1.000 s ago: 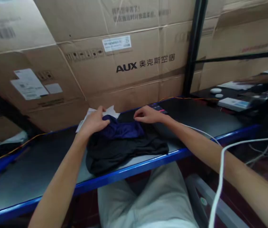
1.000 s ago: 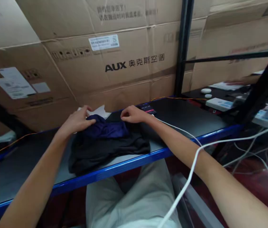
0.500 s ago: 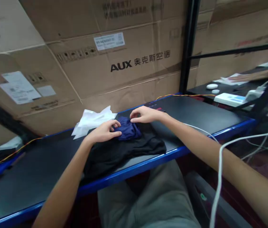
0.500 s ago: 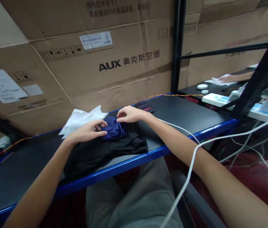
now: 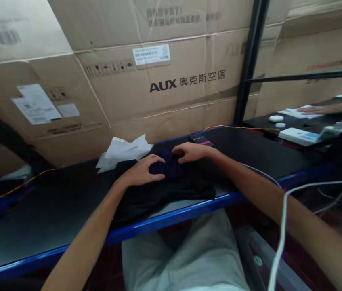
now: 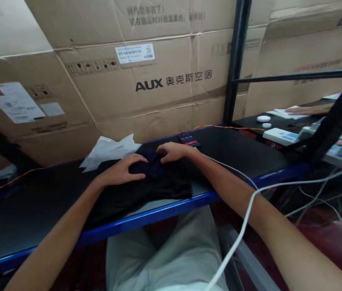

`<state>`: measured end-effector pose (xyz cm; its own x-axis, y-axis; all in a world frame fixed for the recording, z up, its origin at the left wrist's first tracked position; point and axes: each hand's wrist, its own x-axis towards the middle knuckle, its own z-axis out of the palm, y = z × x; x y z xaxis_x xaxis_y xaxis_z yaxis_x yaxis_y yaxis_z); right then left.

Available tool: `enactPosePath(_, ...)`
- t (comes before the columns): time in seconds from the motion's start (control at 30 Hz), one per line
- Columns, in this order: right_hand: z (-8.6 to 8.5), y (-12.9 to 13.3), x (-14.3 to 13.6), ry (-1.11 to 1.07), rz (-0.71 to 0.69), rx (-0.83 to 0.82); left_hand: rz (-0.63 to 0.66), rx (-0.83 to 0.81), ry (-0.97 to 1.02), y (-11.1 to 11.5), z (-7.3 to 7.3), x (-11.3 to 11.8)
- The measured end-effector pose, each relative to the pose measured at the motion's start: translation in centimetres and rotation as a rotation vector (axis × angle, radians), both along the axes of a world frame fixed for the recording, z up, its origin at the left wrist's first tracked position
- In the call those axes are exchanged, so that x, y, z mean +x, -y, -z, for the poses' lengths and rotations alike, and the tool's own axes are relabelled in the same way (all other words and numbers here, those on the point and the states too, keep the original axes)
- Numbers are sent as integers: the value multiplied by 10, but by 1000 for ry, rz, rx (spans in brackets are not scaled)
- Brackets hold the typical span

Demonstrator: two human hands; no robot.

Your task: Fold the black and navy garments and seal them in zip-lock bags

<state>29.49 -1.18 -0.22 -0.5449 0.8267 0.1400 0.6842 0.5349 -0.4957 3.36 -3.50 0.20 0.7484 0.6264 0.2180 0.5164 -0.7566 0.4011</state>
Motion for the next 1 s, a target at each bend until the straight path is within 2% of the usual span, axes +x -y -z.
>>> enactPosePath(0.13, 1, 1, -1, -171, 23, -106, 45, 14, 9, 0, 0, -1)
enactPosePath(0.3, -3, 11, -10, -440, 134, -369, 70, 3, -26, 2, 4, -1)
enactPosePath(0.43, -4, 13, -16, -461, 224, -439, 59, 50, 1, -1, -2, -6)
enactPosePath(0.5, -3, 13, -17, -417, 224, -499, -68, 127, 52, -11, -8, -18)
enactPosePath(0.57, -2, 14, -19, -418, 198, -557, -298, 240, 138, -24, -13, -37)
enactPosePath(0.7, -3, 22, -27, -564, 81, -501, -598, 370, 161, -52, -10, -75)
enactPosePath(0.83, -3, 29, -37, -659, 45, -439, -713, 376, 149, -61, -2, -89)
enactPosePath(1.0, 5, 28, -45, -618, 171, -429, -712, 419, 231, -51, -9, -73)
